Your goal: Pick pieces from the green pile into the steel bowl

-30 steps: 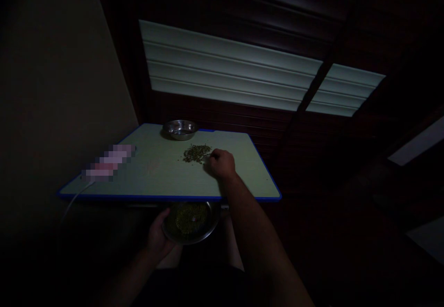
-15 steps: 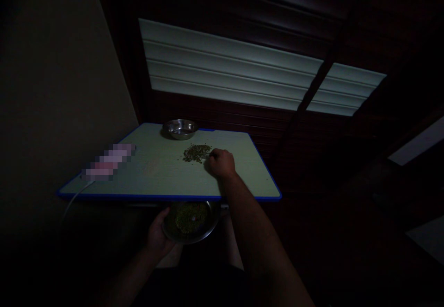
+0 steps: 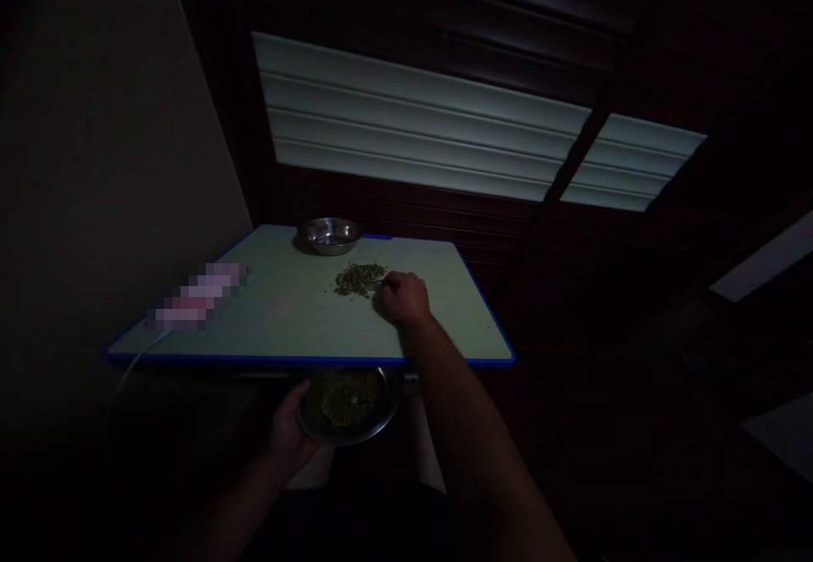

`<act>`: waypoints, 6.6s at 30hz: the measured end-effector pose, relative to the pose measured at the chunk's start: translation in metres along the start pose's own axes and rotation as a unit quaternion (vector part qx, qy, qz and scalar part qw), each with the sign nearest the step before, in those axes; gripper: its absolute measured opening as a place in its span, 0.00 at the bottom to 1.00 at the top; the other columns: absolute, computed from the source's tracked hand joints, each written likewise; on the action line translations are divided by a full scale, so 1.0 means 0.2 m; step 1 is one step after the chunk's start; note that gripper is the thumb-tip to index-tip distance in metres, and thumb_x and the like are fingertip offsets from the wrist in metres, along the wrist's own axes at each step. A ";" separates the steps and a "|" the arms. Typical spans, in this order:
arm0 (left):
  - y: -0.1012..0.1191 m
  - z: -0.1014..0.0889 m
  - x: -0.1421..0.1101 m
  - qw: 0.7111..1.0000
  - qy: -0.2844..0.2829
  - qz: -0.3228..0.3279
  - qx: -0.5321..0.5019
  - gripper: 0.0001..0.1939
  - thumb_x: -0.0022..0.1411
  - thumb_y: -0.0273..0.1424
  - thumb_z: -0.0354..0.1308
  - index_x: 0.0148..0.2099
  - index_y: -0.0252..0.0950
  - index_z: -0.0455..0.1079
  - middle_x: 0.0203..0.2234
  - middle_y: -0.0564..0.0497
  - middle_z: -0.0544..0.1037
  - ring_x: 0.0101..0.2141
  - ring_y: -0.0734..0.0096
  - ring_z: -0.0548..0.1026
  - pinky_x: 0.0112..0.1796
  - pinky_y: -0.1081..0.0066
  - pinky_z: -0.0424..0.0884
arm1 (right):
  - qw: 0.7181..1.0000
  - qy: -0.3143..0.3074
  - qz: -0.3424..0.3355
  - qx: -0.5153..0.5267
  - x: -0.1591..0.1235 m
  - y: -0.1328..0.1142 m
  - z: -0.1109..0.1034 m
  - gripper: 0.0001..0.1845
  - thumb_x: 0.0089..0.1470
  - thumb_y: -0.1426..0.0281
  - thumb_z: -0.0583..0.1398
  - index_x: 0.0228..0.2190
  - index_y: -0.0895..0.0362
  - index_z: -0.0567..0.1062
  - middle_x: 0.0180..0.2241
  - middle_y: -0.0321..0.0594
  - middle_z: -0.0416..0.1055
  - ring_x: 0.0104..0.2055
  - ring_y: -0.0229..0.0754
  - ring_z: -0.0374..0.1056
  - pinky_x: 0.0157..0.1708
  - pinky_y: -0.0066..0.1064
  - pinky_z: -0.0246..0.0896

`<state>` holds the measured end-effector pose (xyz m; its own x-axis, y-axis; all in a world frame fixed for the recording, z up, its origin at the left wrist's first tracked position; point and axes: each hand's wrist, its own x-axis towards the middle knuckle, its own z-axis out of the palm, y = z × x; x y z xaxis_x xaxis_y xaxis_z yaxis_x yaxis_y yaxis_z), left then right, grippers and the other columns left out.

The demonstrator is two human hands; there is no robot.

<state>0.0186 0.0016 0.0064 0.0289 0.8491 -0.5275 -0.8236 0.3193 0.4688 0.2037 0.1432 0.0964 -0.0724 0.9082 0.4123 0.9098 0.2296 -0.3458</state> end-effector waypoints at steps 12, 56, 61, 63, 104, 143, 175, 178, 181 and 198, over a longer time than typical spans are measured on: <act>0.00 0.00 0.00 1.000 0.004 -0.006 -0.002 0.11 0.57 0.27 0.54 0.39 0.30 0.76 0.30 0.44 0.83 0.41 0.54 0.80 0.47 0.55 0.73 | 1.000 -0.006 -0.008 0.013 0.00 0.01 0.01 0.13 0.50 0.69 0.57 0.35 0.53 0.81 0.36 0.40 0.79 0.41 0.43 0.71 0.43 0.30 0.60; 0.00 0.01 -0.01 1.000 0.012 -0.006 0.003 0.10 0.58 0.27 0.54 0.36 0.31 0.76 0.27 0.45 0.82 0.38 0.56 0.80 0.47 0.57 0.73 | 0.992 0.002 0.003 0.124 0.00 0.03 0.04 0.11 0.45 0.71 0.56 0.27 0.56 0.79 0.27 0.36 0.76 0.30 0.38 0.69 0.33 0.27 0.60; 0.00 0.02 -0.01 1.000 0.008 -0.002 0.004 0.11 0.59 0.27 0.52 0.34 0.31 0.76 0.26 0.46 0.83 0.36 0.58 0.81 0.46 0.58 0.74 | 0.990 -0.005 -0.004 0.143 0.00 0.04 0.06 0.10 0.46 0.70 0.57 0.28 0.57 0.79 0.27 0.35 0.76 0.30 0.37 0.69 0.32 0.26 0.60; 0.00 0.01 -0.01 1.000 0.009 0.000 0.005 0.11 0.59 0.27 0.52 0.35 0.31 0.76 0.27 0.46 0.83 0.35 0.58 0.81 0.45 0.58 0.74 | 0.990 -0.004 -0.007 0.142 0.00 0.04 0.06 0.10 0.46 0.70 0.57 0.28 0.56 0.79 0.27 0.36 0.77 0.30 0.37 0.69 0.33 0.26 0.60; 0.00 0.01 0.00 1.000 0.013 -0.004 -0.005 0.10 0.57 0.26 0.54 0.36 0.31 0.76 0.27 0.46 0.83 0.37 0.58 0.81 0.45 0.58 0.74 | 0.998 0.010 -0.022 0.059 0.00 0.03 0.03 0.12 0.48 0.70 0.56 0.30 0.55 0.80 0.31 0.39 0.78 0.36 0.41 0.70 0.39 0.30 0.60; 0.00 0.02 -0.01 1.000 0.013 -0.009 -0.009 0.10 0.58 0.26 0.54 0.34 0.29 0.76 0.28 0.42 0.82 0.41 0.53 0.80 0.49 0.56 0.71 | 0.990 0.003 -0.071 0.118 0.00 0.03 0.05 0.11 0.50 0.71 0.59 0.33 0.54 0.81 0.34 0.39 0.78 0.38 0.41 0.70 0.44 0.32 0.62; -0.01 0.00 0.01 1.000 -0.005 -0.011 0.000 0.10 0.58 0.27 0.54 0.35 0.31 0.76 0.27 0.46 0.83 0.34 0.58 0.81 0.43 0.59 0.75 | 0.907 -0.148 -0.006 0.395 -0.02 0.00 0.05 0.08 0.42 0.70 0.62 0.27 0.60 0.80 0.29 0.42 0.78 0.31 0.38 0.70 0.36 0.31 0.63; -0.01 -0.01 0.02 1.000 -0.002 -0.013 0.000 0.10 0.59 0.27 0.53 0.33 0.31 0.76 0.26 0.46 0.82 0.32 0.60 0.81 0.43 0.60 0.75 | 0.885 -0.164 0.020 0.435 -0.01 -0.01 0.04 0.08 0.39 0.69 0.63 0.24 0.60 0.79 0.25 0.42 0.76 0.29 0.38 0.68 0.34 0.31 0.62; 0.00 0.00 0.01 1.000 0.006 -0.007 0.004 0.11 0.59 0.27 0.52 0.34 0.30 0.76 0.26 0.45 0.82 0.34 0.59 0.81 0.45 0.59 0.74 | 0.880 -0.133 0.044 0.455 0.00 -0.01 0.03 0.08 0.39 0.68 0.63 0.24 0.60 0.79 0.24 0.40 0.75 0.28 0.38 0.66 0.32 0.30 0.61; -0.01 -0.02 0.03 1.000 -0.011 0.006 -0.008 0.09 0.56 0.28 0.55 0.34 0.31 0.77 0.28 0.45 0.83 0.35 0.59 0.80 0.44 0.60 0.73 | 0.974 -0.071 0.060 0.206 0.02 0.08 0.02 0.11 0.44 0.73 0.63 0.34 0.59 0.80 0.29 0.39 0.77 0.29 0.36 0.67 0.31 0.27 0.60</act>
<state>0.0185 0.0039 -0.0016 0.0310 0.8616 -0.5066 -0.8331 0.3023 0.4633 0.2154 0.1524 0.0894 -0.0587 0.9697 0.2373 0.6757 0.2136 -0.7056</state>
